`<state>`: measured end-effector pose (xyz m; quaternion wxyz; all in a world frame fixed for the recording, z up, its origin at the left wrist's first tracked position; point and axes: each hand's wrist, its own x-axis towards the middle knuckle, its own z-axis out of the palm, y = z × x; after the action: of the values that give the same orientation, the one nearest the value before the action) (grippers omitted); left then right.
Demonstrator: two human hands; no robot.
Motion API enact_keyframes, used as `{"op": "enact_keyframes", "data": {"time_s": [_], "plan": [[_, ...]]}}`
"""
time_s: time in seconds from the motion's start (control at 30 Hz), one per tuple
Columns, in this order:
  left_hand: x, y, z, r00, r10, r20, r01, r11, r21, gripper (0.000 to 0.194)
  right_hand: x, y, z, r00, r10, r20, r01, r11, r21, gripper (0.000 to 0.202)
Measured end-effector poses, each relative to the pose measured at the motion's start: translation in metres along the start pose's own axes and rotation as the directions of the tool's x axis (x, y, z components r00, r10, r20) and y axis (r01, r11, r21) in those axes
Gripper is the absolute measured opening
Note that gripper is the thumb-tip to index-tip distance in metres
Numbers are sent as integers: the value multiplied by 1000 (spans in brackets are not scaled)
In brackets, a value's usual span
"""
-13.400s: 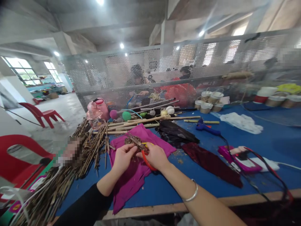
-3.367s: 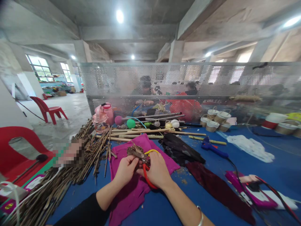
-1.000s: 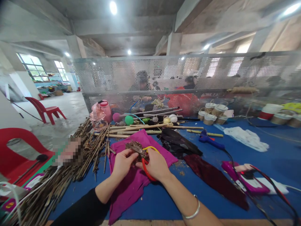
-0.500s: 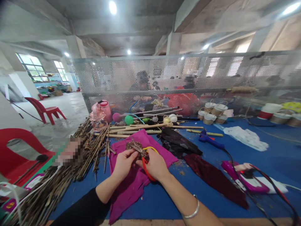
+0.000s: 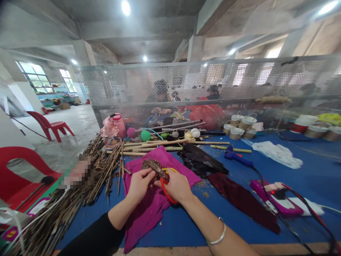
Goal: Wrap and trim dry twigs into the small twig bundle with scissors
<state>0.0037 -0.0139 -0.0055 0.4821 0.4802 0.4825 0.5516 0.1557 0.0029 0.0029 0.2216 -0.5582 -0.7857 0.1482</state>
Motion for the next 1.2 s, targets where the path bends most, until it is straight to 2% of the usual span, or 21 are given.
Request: {"op": "enact_keyframes", "data": {"time_s": [0.23,0.37,0.47,0.67,0.87,1.03,1.2], "plan": [[1,3,1,997,-39,-65,39,999,-3,33,1,-1,0,1000,5,1,-5,1000,-31,34],[4,-3,-1,993,-15,-117,20,999,41,31,0,-4,-1,1000,-11,6,11,999,-38,39],[4,-5,-2,994,-6,-108,10,999,42,29,0,-3,0,1000,-7,16,8,999,-36,38],[2,2,3,992,-65,-105,57,995,-77,28,1,1,4,1000,2,29,-2,1000,-2,35],[2,7,1,987,-94,-131,86,994,-65,29,2,2,5,999,28,39,-27,999,-33,36],[4,1,-2,988,-18,-152,15,1000,-22,27,1,0,3,1000,-16,-1,16,999,-49,44],[3,-5,-1,995,14,-95,-11,1000,29,30,0,0,4,999,-45,-23,45,999,-1,42]]}}
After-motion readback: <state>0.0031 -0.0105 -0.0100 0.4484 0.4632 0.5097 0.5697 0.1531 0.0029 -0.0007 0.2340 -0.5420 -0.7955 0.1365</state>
